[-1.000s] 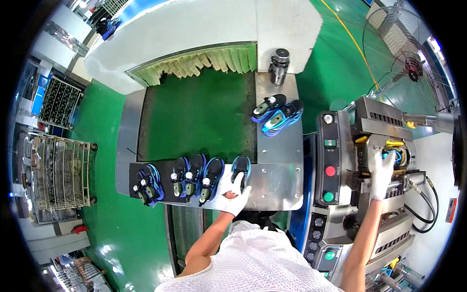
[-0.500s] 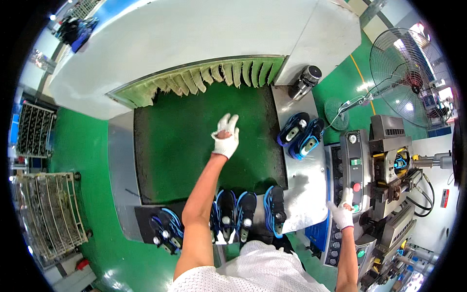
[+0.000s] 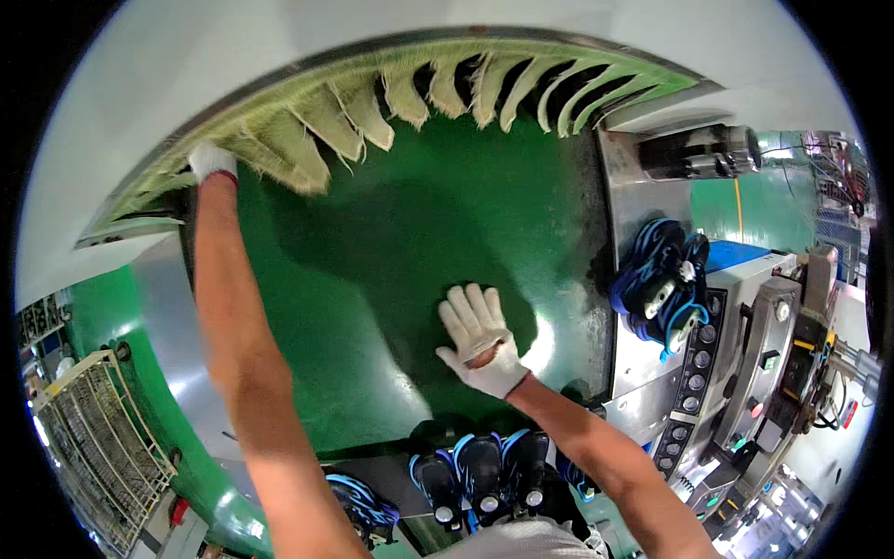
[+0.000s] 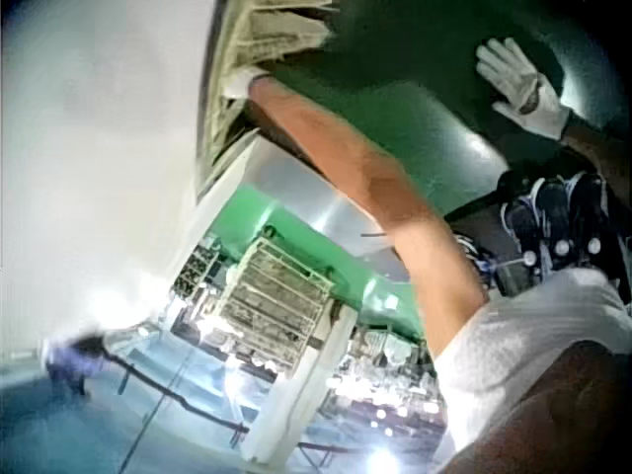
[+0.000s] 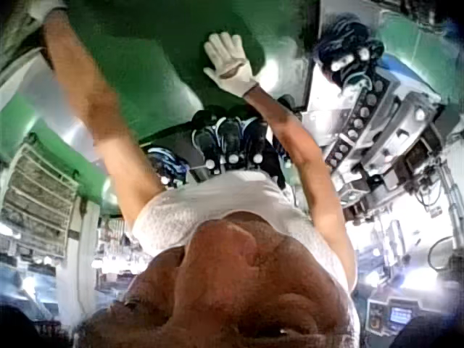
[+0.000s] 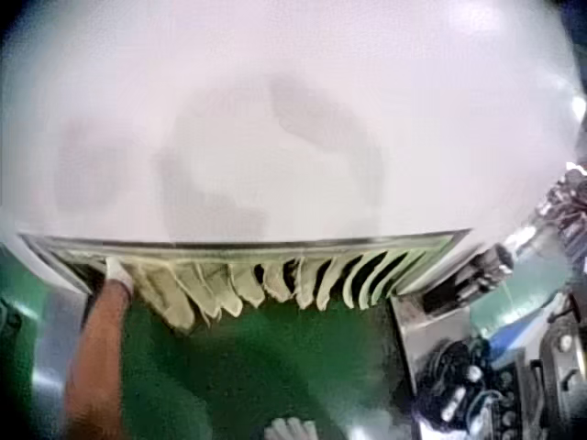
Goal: The person repeatedly picks up blue and black shoes from a conveyor belt, places them into a machine fixture, and removes them after processing. The operator handles the shoes one at a time, moving them between the belt and the machine.
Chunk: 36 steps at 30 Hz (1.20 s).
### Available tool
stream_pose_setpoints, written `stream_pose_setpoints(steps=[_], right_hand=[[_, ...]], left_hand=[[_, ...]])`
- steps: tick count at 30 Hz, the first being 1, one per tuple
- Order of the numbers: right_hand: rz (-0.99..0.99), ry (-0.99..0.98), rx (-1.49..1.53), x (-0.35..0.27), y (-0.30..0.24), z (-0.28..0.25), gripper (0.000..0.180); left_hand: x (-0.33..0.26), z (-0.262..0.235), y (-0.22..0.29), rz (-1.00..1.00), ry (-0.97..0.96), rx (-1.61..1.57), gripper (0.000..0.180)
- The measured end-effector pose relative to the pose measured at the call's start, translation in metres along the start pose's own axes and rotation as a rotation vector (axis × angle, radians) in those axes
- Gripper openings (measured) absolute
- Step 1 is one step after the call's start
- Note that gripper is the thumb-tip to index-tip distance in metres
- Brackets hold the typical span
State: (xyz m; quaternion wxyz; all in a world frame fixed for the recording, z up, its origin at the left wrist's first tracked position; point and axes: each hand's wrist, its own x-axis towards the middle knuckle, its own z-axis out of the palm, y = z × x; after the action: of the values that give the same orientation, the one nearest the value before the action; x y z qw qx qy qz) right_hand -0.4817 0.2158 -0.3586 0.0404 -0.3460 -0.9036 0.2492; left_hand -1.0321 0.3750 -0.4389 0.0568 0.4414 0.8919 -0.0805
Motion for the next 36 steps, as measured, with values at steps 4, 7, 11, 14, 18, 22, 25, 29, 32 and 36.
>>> stream_pose_setpoints(steps=[4, 7, 11, 14, 18, 22, 25, 29, 32, 36], right_hand=[[0.013, -0.119, -0.007, 0.01, 0.014, 0.03, 0.069], [0.005, -0.126, 0.027, 0.007, 0.016, 0.039, 0.067], [0.013, -0.122, 0.037, 0.006, 0.018, 0.041, 0.069], [0.034, -0.17, 0.015, 0.011, 0.014, 0.033, 0.07], [0.002, -0.089, -0.036, 0.006, 0.01, 0.032, 0.071], [-0.009, -0.035, -0.037, -0.003, 0.003, 0.027, 0.073], [-0.035, -0.076, -0.106, -0.016, -0.006, 0.026, 0.072], [0.09, -0.19, 0.048, -0.036, 0.0, 0.003, 0.077], [0.383, -0.163, 0.359, -0.088, -0.038, -0.054, 0.082], [0.356, -0.142, 0.499, -0.181, -0.061, -0.113, 0.091]], left_hand=[[0.033, 0.04, -0.003, 0.009, 0.046, -0.06, 0.065], [0.038, 0.065, -0.02, -0.009, 0.028, -0.073, 0.065], [0.038, 0.072, -0.019, 0.005, 0.031, -0.072, 0.065], [0.032, 0.063, -0.019, 0.027, 0.05, -0.061, 0.065], [0.011, 0.043, -0.018, 0.07, 0.099, -0.03, 0.066], [-0.039, 0.02, 0.0, 0.249, 0.254, 0.054, 0.066], [-0.123, 0.026, 0.005, 0.335, 0.499, 0.013, 0.066], [-0.292, -0.05, 0.106, 0.296, 0.268, -0.806, 0.046], [-0.386, -0.045, 0.102, 0.328, 0.175, -1.022, 0.039], [-0.482, -0.067, 0.115, 0.253, 0.051, -1.029, 0.033]])
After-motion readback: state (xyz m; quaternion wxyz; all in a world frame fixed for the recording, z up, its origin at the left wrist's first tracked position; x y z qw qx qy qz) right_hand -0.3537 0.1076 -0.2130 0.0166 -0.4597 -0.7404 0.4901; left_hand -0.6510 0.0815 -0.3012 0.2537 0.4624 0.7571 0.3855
